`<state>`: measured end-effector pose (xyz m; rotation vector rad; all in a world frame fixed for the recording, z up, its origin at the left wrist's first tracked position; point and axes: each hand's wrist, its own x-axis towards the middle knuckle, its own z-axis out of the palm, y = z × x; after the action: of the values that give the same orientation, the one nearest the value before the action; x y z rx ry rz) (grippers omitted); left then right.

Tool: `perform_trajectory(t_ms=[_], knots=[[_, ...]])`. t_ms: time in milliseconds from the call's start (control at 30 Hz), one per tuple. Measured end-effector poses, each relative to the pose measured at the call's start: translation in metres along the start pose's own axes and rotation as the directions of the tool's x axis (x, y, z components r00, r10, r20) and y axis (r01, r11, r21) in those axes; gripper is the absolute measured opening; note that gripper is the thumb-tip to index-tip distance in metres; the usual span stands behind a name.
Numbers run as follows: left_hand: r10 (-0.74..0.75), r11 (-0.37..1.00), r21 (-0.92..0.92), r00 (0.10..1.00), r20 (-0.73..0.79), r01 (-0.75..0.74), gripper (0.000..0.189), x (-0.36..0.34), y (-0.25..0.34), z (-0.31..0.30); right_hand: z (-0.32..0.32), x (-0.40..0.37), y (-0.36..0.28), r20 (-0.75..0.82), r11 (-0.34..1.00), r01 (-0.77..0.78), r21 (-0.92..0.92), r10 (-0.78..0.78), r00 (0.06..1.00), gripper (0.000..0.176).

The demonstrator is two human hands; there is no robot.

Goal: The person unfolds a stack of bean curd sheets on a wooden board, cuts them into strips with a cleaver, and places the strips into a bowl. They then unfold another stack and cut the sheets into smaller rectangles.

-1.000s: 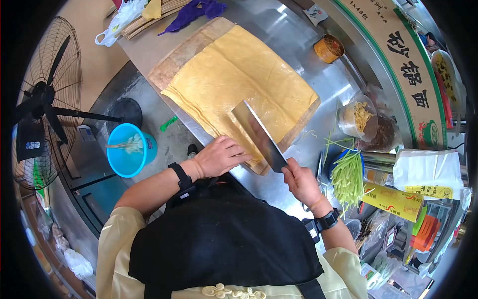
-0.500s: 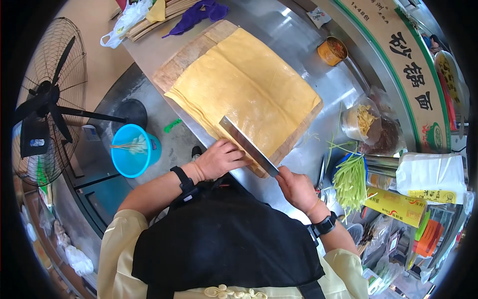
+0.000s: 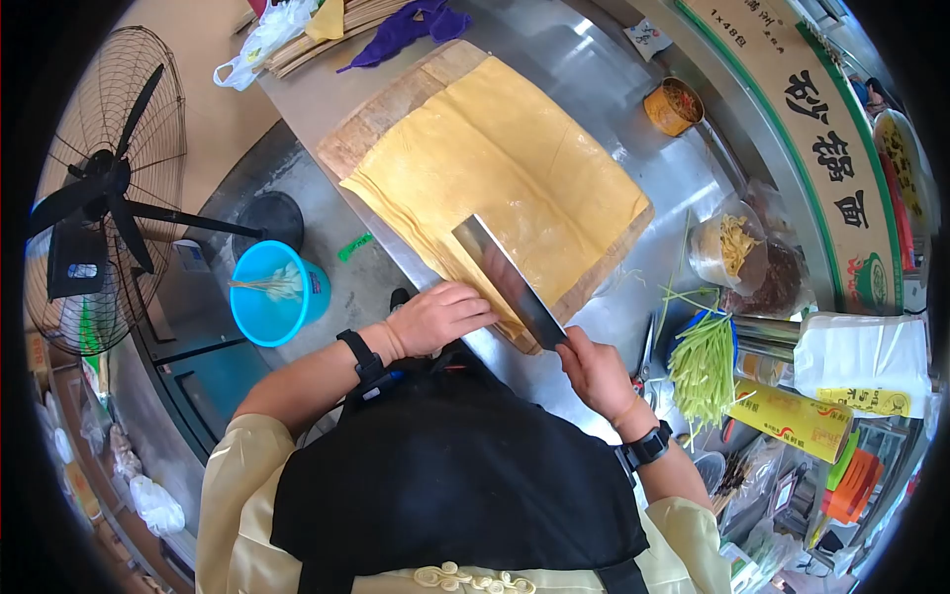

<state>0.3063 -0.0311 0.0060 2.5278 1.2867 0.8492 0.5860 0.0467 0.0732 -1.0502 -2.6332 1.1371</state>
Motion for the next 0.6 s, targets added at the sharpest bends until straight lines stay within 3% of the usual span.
perform_trajectory(t_ms=[500, 600], knots=[[-0.017, 0.999, -0.051, 1.0, 0.018, 0.018, 0.037, -0.008, 0.0, -0.006, 0.001, 0.001, -0.005, -0.006, 0.994, -0.042, 0.096, 0.043, 0.999, 0.012], [-0.022, 1.0, -0.021, 1.0, 0.016, 0.022, 0.036, -0.009, 0.002, -0.004, -0.002, 0.005, -0.013, 0.049, 0.999, 0.013, -0.034, -0.011, 0.999, 0.012]])
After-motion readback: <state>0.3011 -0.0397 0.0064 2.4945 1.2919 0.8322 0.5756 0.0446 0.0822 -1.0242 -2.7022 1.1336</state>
